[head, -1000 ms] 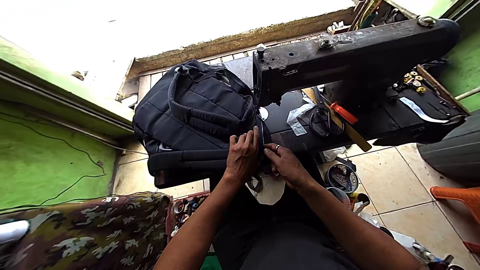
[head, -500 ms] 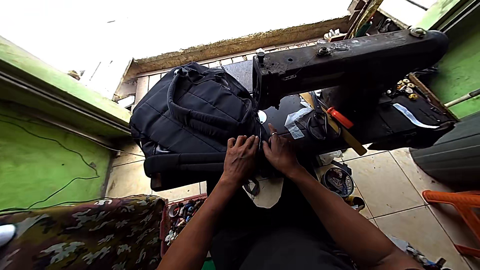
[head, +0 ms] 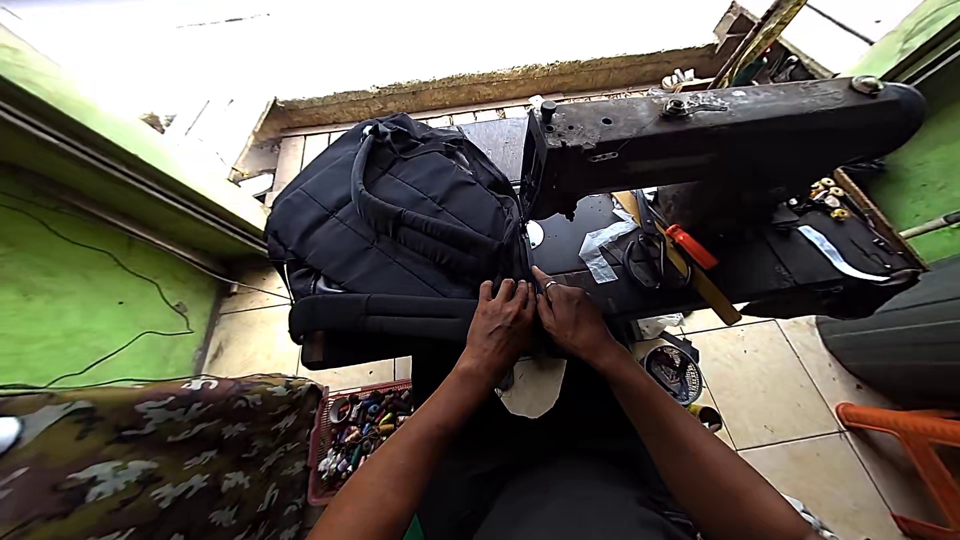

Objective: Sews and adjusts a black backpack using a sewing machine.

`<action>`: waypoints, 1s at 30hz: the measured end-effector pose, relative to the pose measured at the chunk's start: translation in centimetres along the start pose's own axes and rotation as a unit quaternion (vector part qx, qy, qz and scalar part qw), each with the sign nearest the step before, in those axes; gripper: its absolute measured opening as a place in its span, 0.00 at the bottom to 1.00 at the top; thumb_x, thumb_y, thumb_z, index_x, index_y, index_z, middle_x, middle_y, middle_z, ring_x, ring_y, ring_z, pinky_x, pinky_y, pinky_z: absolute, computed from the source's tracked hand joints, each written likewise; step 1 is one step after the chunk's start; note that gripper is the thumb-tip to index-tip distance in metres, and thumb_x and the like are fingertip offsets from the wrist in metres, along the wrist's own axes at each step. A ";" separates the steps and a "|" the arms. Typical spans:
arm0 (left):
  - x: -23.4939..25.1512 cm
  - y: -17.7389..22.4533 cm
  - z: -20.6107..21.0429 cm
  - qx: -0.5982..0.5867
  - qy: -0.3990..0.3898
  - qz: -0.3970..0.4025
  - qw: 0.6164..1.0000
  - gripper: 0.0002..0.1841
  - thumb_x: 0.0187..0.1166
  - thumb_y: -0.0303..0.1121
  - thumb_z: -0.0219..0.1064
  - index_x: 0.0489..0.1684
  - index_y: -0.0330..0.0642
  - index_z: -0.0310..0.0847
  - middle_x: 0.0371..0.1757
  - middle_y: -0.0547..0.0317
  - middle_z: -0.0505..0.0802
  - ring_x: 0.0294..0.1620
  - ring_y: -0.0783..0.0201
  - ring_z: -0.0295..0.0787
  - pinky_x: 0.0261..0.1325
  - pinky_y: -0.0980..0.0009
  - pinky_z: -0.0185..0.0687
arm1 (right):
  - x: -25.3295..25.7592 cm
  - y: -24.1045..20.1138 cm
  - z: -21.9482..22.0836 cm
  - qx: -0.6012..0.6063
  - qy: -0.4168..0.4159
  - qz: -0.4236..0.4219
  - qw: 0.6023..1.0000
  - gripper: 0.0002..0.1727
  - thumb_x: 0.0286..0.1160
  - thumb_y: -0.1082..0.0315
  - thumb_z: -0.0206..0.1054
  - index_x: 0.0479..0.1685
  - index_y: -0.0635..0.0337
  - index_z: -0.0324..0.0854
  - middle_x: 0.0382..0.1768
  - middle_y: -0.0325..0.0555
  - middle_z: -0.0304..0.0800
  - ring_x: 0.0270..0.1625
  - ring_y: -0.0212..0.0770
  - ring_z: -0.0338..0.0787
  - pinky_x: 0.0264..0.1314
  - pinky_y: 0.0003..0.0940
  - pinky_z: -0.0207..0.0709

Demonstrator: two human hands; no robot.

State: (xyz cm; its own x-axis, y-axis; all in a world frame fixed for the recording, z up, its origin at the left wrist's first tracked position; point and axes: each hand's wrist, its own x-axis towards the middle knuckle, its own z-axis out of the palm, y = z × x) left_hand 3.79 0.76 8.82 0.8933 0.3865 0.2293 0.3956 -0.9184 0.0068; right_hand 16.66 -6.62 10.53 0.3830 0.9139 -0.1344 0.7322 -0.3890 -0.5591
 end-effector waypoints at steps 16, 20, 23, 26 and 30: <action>1.6 -1.0 -1.1 -0.134 -0.107 -0.065 0.983 0.23 0.80 0.24 0.59 0.71 0.50 0.86 0.67 0.56 0.90 0.62 0.50 0.84 0.53 0.52 0.74 | 0.2 0.6 0.0 0.015 -0.007 0.013 1.000 0.32 0.87 0.65 0.52 0.91 0.62 0.60 0.38 0.58 0.91 0.45 0.57 0.90 0.57 0.53 0.80; 1.6 -0.8 -1.1 -0.119 -0.111 -0.046 0.986 0.21 0.78 0.23 0.61 0.68 0.49 0.88 0.63 0.54 0.91 0.59 0.49 0.85 0.51 0.52 0.75 | 0.3 0.4 -0.2 0.003 -0.027 0.014 1.000 0.31 0.88 0.65 0.50 0.91 0.61 0.62 0.43 0.61 0.93 0.49 0.59 0.91 0.61 0.55 0.79; 1.7 -0.4 -1.1 -0.088 -0.120 -0.037 0.988 0.20 0.79 0.24 0.61 0.66 0.48 0.89 0.63 0.55 0.90 0.58 0.51 0.85 0.51 0.53 0.75 | 0.4 0.1 -0.6 -0.006 -0.047 0.019 0.999 0.30 0.90 0.64 0.50 0.90 0.62 0.62 0.53 0.62 0.93 0.57 0.59 0.92 0.67 0.55 0.78; 1.5 -0.9 -0.6 -0.099 -0.091 -0.025 0.991 0.19 0.79 0.24 0.61 0.64 0.49 0.90 0.61 0.56 0.91 0.57 0.52 0.86 0.49 0.54 0.75 | 0.4 -0.1 -0.7 -0.010 -0.051 0.026 0.998 0.30 0.90 0.63 0.49 0.89 0.63 0.64 0.55 0.61 0.93 0.59 0.59 0.92 0.68 0.54 0.78; 1.2 -1.3 -0.5 -0.102 -0.066 -0.015 0.992 0.20 0.77 0.23 0.62 0.64 0.49 0.90 0.57 0.55 0.92 0.54 0.52 0.87 0.47 0.55 0.76 | 0.3 -0.1 -0.9 -0.008 -0.055 0.031 0.998 0.30 0.89 0.64 0.50 0.89 0.62 0.64 0.49 0.61 0.93 0.54 0.58 0.92 0.65 0.54 0.78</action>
State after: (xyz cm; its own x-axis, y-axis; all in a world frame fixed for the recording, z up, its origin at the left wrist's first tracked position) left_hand 4.22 2.38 9.59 0.9073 0.4092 0.0969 0.3829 -0.8992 0.2116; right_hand 17.21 -6.41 11.26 0.3651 0.8947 -0.2573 0.7178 -0.4465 -0.5343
